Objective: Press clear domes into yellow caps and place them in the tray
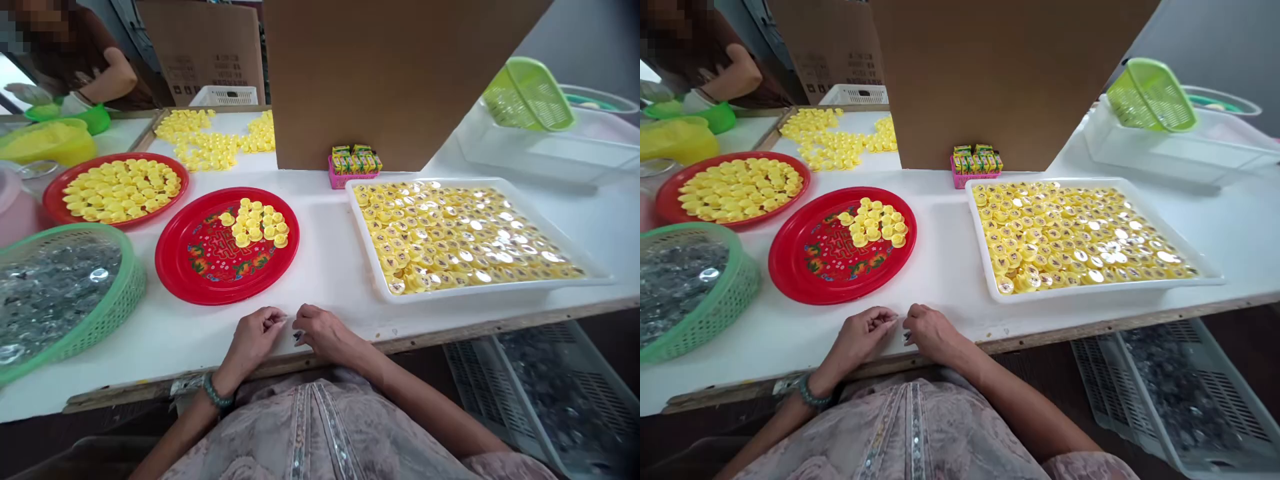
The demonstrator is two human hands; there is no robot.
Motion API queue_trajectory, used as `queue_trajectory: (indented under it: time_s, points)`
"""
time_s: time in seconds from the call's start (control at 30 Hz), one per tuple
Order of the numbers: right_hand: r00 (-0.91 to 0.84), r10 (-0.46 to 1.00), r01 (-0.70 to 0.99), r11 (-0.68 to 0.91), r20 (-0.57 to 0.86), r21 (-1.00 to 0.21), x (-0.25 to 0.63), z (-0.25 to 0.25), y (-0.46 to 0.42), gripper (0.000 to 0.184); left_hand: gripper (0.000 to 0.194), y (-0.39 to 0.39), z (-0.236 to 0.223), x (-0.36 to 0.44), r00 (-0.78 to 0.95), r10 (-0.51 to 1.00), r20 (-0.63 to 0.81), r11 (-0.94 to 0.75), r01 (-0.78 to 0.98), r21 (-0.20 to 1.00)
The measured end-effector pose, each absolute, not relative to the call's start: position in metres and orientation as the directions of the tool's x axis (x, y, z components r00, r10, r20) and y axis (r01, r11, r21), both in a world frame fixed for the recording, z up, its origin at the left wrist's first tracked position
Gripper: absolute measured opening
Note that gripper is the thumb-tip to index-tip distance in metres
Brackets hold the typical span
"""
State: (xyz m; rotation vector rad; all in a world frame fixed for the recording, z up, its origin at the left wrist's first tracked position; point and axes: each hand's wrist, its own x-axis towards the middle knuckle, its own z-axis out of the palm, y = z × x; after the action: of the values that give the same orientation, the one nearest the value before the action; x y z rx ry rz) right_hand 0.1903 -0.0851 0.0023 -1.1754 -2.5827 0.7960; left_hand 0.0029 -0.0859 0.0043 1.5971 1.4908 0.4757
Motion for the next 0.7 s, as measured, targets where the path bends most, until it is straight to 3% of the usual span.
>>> queue_trajectory:
  time_s: [0.1, 0.23, 0.4, 0.53, 0.7]
  points:
    - [-0.591, 0.801, 0.695, 0.443, -0.098, -0.566, 0.191, 0.003, -0.087, 0.012, 0.02, -0.09, 0.006, 0.007, 0.297, 0.912, -0.282, 0.061, 0.583, 0.81]
    - [-0.489, 0.869, 0.636, 0.292, -0.08, -0.714, 0.188, 0.003, -0.092, 0.016, 0.014, -0.091, 0.009, 0.012, 0.41, 0.861, -0.299, 0.049, 0.519, 0.853]
    - [-0.324, 0.946, 0.476, 0.171, 0.009, -0.863, 0.187, 0.008, -0.086, 0.018, 0.01, -0.086, 0.009, 0.01, 0.31, 0.906, -0.288, 0.172, 0.353, 0.92]
    - [-0.287, 0.954, 0.395, 0.197, 0.083, -0.897, 0.186, 0.02, -0.08, 0.012, 0.009, -0.084, 0.016, 0.008, 0.293, 0.916, -0.273, 0.208, 0.234, 0.95]
    - [-0.298, 0.945, 0.351, 0.236, 0.131, -0.906, 0.186, 0.028, -0.077, 0.014, 0.012, -0.083, 0.027, 0.009, 0.301, 0.94, -0.159, 0.073, 0.28, 0.957]
